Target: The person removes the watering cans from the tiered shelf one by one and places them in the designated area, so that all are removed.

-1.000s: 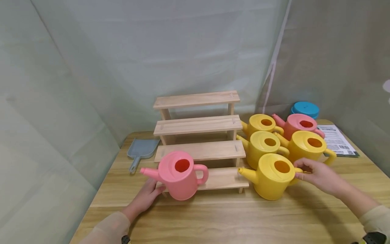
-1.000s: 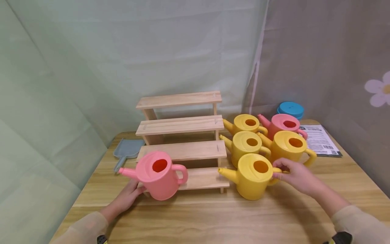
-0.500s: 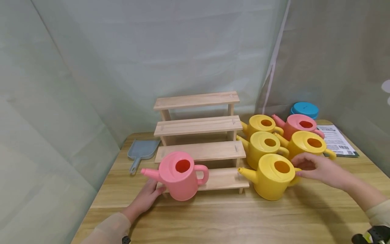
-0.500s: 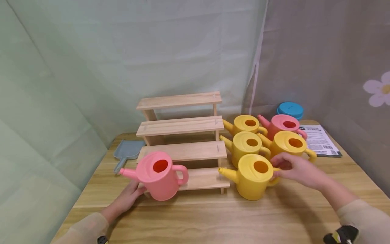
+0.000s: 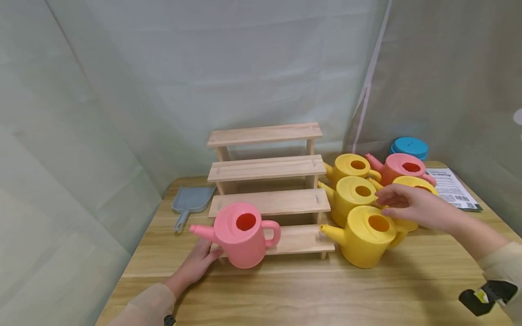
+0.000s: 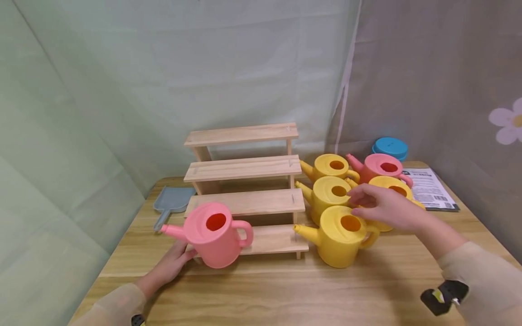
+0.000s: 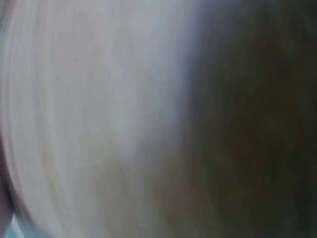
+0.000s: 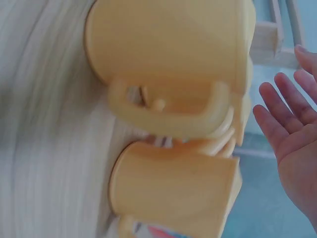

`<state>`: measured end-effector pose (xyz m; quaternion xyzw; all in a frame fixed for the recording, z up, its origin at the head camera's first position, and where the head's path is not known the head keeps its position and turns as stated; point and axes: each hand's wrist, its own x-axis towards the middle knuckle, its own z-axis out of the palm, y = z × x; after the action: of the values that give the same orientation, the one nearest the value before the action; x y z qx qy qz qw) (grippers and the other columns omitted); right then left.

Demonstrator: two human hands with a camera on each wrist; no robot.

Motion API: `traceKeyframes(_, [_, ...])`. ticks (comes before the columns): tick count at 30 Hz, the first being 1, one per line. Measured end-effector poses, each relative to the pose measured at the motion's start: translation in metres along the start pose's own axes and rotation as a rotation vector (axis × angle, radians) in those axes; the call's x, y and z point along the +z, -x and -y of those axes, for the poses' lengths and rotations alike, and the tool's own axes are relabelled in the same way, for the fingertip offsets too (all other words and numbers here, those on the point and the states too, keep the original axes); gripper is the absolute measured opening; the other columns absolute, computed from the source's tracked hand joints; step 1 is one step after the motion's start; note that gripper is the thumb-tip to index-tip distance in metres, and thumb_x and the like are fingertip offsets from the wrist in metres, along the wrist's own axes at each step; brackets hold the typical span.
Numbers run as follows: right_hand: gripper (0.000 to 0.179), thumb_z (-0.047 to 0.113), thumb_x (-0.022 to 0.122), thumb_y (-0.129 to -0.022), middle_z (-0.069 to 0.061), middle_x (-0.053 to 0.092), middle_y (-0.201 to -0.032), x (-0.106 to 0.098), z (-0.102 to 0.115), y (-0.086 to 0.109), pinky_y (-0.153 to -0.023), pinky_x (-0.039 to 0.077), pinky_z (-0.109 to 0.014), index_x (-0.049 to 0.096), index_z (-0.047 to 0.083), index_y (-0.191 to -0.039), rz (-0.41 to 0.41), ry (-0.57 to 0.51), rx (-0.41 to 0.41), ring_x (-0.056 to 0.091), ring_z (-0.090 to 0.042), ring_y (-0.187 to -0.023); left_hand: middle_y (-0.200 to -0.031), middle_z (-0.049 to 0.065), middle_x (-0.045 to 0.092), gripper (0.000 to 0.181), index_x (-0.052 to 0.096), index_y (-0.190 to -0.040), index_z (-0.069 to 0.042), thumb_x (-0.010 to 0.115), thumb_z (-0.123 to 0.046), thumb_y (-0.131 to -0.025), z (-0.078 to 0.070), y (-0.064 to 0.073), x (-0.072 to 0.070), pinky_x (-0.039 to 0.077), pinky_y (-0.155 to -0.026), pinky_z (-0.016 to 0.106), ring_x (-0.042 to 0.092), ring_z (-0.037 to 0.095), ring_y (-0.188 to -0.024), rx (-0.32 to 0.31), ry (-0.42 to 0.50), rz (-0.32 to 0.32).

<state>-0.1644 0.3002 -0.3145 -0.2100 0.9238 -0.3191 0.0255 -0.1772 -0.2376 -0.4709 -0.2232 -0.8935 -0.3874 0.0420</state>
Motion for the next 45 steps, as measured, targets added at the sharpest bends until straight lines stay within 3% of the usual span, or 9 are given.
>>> traceKeyframes(5, [0.039,0.03,0.068,-0.086,-0.002,0.063,-0.111,0.004,0.015,-0.013,-0.081,0.048,-0.018,0.058,0.01,-0.117,0.029,-0.027,0.019,0.06,-0.02,-0.102,-0.143,0.015,0.039,0.052,0.04,-0.141,-0.009,0.056,-0.025,-0.093,-0.001,0.0,0.001,0.026,-0.103,0.058,0.032,0.034,-0.132,-0.016,0.006,0.007])
traceKeyframes(9, [0.042,0.032,0.069,-0.085,-0.003,0.062,-0.112,0.009,0.028,-0.025,-0.084,0.05,-0.03,0.057,0.011,-0.12,0.057,-0.072,0.046,0.06,-0.021,-0.103,-0.145,0.015,0.037,0.053,0.038,-0.142,-0.011,0.055,-0.027,-0.094,-0.001,0.0,0.001,0.026,-0.102,0.059,0.031,0.034,-0.132,-0.015,0.006,0.008])
traceKeyframes(13, [0.043,0.033,0.068,-0.085,-0.003,0.062,-0.112,0.018,0.041,-0.04,-0.086,0.05,-0.036,0.055,0.012,-0.121,0.104,-0.112,0.007,0.058,-0.021,-0.104,-0.145,0.014,0.038,0.054,0.037,-0.143,-0.011,0.055,-0.026,-0.094,-0.001,0.0,0.0,0.026,-0.102,0.059,0.032,0.034,-0.132,-0.001,0.007,0.007])
traceKeyframes(20, [0.045,0.03,0.066,-0.087,-0.005,0.062,-0.113,0.038,0.067,-0.063,-0.089,0.048,-0.037,0.055,0.006,-0.123,0.166,-0.145,-0.097,0.058,-0.019,-0.104,-0.142,0.015,0.041,0.052,0.04,-0.14,-0.008,0.056,-0.024,-0.093,-0.002,0.0,-0.001,0.028,-0.102,0.057,0.035,0.033,-0.13,0.017,0.003,-0.009])
traceKeyframes(35, [0.039,0.025,0.068,-0.086,-0.006,0.064,-0.105,0.086,0.111,-0.099,-0.086,0.049,-0.031,0.058,0.005,-0.118,0.28,-0.252,-0.179,0.06,-0.013,-0.095,-0.145,0.015,0.037,0.055,0.037,-0.143,-0.01,0.055,-0.027,-0.094,-0.001,0.0,0.0,0.026,-0.102,0.06,0.031,0.034,-0.133,-0.001,0.001,0.0])
traceKeyframes(40, [0.034,0.019,0.069,-0.085,-0.008,0.064,-0.103,0.102,0.118,-0.106,-0.085,0.049,-0.03,0.06,0.003,-0.114,0.281,-0.297,-0.232,0.061,-0.013,-0.093,-0.144,0.016,0.037,0.055,0.036,-0.143,-0.009,0.055,-0.026,-0.094,-0.001,0.0,0.0,0.027,-0.101,0.06,0.032,0.036,-0.132,0.01,-0.013,-0.004])
traceKeyframes(45, [0.03,0.016,0.071,-0.084,-0.001,0.065,-0.1,0.113,0.124,-0.109,-0.084,0.049,-0.028,0.062,0.005,-0.111,0.282,-0.326,-0.217,0.062,-0.011,-0.091,-0.144,0.017,0.038,0.055,0.037,-0.143,-0.008,0.056,-0.025,-0.094,-0.001,0.0,0.0,0.027,-0.101,0.06,0.032,0.037,-0.131,0.018,-0.011,-0.007])
